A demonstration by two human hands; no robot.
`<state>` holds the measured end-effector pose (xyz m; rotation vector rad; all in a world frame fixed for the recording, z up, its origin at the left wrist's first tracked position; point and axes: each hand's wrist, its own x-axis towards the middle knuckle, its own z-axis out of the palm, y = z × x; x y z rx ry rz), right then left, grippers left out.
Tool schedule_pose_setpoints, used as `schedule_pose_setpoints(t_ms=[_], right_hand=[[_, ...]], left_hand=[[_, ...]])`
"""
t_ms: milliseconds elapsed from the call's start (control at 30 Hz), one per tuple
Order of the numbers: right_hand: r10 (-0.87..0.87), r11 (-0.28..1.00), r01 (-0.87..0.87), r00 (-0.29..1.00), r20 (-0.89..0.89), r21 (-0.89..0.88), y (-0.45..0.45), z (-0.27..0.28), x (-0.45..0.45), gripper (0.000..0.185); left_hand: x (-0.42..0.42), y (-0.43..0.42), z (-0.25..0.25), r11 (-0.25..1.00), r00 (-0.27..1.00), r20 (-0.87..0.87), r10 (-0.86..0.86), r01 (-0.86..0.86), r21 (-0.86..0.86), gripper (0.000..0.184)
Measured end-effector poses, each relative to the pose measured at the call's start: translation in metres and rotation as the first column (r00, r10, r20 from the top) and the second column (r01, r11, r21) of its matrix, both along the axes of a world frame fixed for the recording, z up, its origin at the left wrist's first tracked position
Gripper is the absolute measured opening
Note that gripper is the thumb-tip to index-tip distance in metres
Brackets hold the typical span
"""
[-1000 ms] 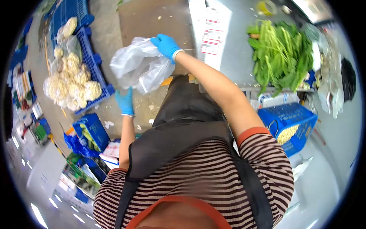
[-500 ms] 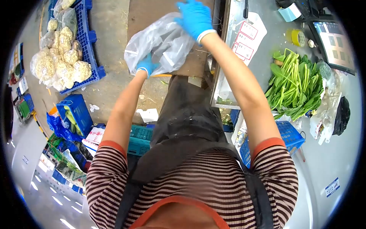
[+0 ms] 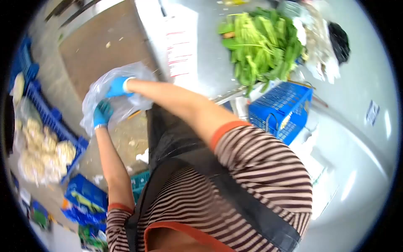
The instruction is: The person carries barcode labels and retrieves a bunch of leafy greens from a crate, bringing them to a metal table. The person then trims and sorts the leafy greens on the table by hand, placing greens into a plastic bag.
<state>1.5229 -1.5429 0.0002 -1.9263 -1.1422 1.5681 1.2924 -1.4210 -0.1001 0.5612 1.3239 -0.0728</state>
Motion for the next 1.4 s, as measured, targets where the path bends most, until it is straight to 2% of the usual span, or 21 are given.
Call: schedule_pose_setpoints(t_ms=[33, 67, 167, 233, 333, 367, 433, 500, 567, 633, 667, 733, 833, 933, 1033, 1067, 1167, 1267, 1300, 1367, 1400], right_hand=[[-0.218, 0.943, 0.153, 0.955, 0.203, 0.294, 0.009, -0.013, 0.01, 0.038], [-0.317, 0.944, 0.246, 0.861, 0.397, 0.22, 0.018, -0.042, 0.013, 0.04], [0.017, 0.986, -0.048, 0.982, 0.191, 0.158, 0.016, -0.018, 0.035, 0.039], [-0.132, 0.916, 0.116, 0.991, 0.014, 0.385, -0.019, 0.065, 0.033, 0.037], [-0.184, 0.855, 0.233, 0.972, -0.149, 0.463, -0.105, 0.16, 0.042, 0.034], [-0.198, 0.849, 0.237, 0.971, -0.132, 0.473, -0.137, 0.178, 0.049, 0.032], [-0.49, 0.781, 0.55, 0.834, -0.254, 0.297, -0.201, 0.194, 0.065, 0.03], [-0.74, 0.647, 0.714, 0.672, -0.002, 0.268, -0.267, 0.16, 0.089, 0.028], [-0.702, 0.712, 0.529, 0.543, 0.46, 0.462, -0.308, 0.159, 0.12, 0.022], [-0.626, 0.779, 0.24, 0.355, 0.694, 0.58, -0.327, 0.148, 0.16, 0.017], [-0.585, 0.806, 0.09, 0.274, 0.763, 0.586, -0.331, 0.141, 0.185, 0.015], [-0.242, 0.964, 0.16, 0.193, 0.951, 0.213, -0.323, 0.132, 0.221, 0.011], [-0.225, 0.968, 0.17, 0.247, 0.943, 0.186, -0.313, 0.104, 0.256, 0.011], [-0.104, 0.991, 0.115, 0.359, 0.928, 0.067, -0.306, 0.127, 0.259, 0.011], [-0.492, 0.852, 0.081, 0.46, 0.739, 0.517, -0.304, 0.156, 0.244, 0.012], [-0.627, 0.756, 0.196, 0.494, 0.603, 0.625, -0.3, 0.18, 0.234, 0.01], [-0.811, 0.572, 0.34, 0.371, 0.453, 0.746, -0.308, 0.235, 0.222, 0.026], [-0.948, 0.312, 0.649, 0.261, 0.182, 0.693, -0.342, 0.249, 0.232, 0.031], [-0.961, 0.108, 0.778, 0.242, -0.136, 0.619, -0.359, 0.255, 0.233, 0.03], [-0.718, -0.195, 0.94, 0.057, -0.694, 0.28, -0.403, 0.267, 0.232, 0.029], [-0.624, -0.218, 0.951, 0.036, -0.781, 0.218, -0.429, 0.273, 0.229, 0.034]], left_hand=[[0.003, -0.01, 0.004, 0.997, 0.993, -0.097, -0.063, 0.067, 0.046, 0.052], [0.011, -0.015, 0.014, 0.992, 0.977, -0.199, -0.072, 0.091, 0.09, 0.061], [0.014, -0.014, 0.005, 0.994, 0.988, -0.147, -0.049, 0.063, 0.091, 0.064], [0.023, -0.018, 0.006, 0.984, 0.991, -0.057, -0.123, 0.13, 0.125, 0.059], [0.031, -0.03, 0.035, 0.919, 0.943, 0.009, -0.332, 0.322, 0.229, 0.05], [0.036, -0.034, 0.051, 0.878, 0.913, 0.015, -0.408, 0.387, 0.28, 0.048], [0.04, -0.05, 0.077, 0.72, 0.85, -0.05, -0.524, 0.473, 0.507, 0.041], [0.03, -0.063, 0.087, 0.442, 0.743, -0.133, -0.656, 0.521, 0.731, 0.039], [0.062, -0.1, 0.182, 0.275, 0.644, -0.361, -0.675, 0.672, 0.687, 0.037], [0.086, -0.141, 0.234, 0.173, 0.619, -0.468, -0.631, 0.7, 0.693, 0.037], [0.094, -0.16, 0.244, 0.126, 0.657, -0.408, -0.634, 0.609, 0.783, 0.034], [0.116, -0.198, 0.263, 0.055, 0.641, -0.365, -0.675, 0.537, 0.842, 0.032], [0.154, -0.261, 0.288, 0.076, 0.598, -0.267, -0.755, 0.484, 0.872, 0.029], [0.181, -0.318, 0.298, 0.098, 0.492, -0.216, -0.843, 0.536, 0.838, 0.028], [0.202, -0.362, 0.303, 0.118, 0.414, -0.123, -0.902, 0.511, 0.852, 0.027], [0.208, -0.375, 0.303, 0.108, 0.379, -0.117, -0.918, 0.523, 0.846, 0.027], [0.22, -0.4, 0.302, 0.107, 0.315, -0.105, -0.943, 0.588, 0.802, 0.027], [0.233, -0.414, 0.305, 0.065, 0.243, -0.109, -0.964, 0.609, 0.791, 0.027], [0.237, -0.417, 0.305, 0.045, 0.217, -0.111, -0.97, 0.607, 0.794, 0.027], [0.248, -0.423, 0.308, 0.005, 0.165, -0.113, -0.98, 0.581, 0.814, 0.027], [0.253, -0.427, 0.31, -0.016, 0.139, -0.113, -0.984, 0.56, 0.828, 0.028]])
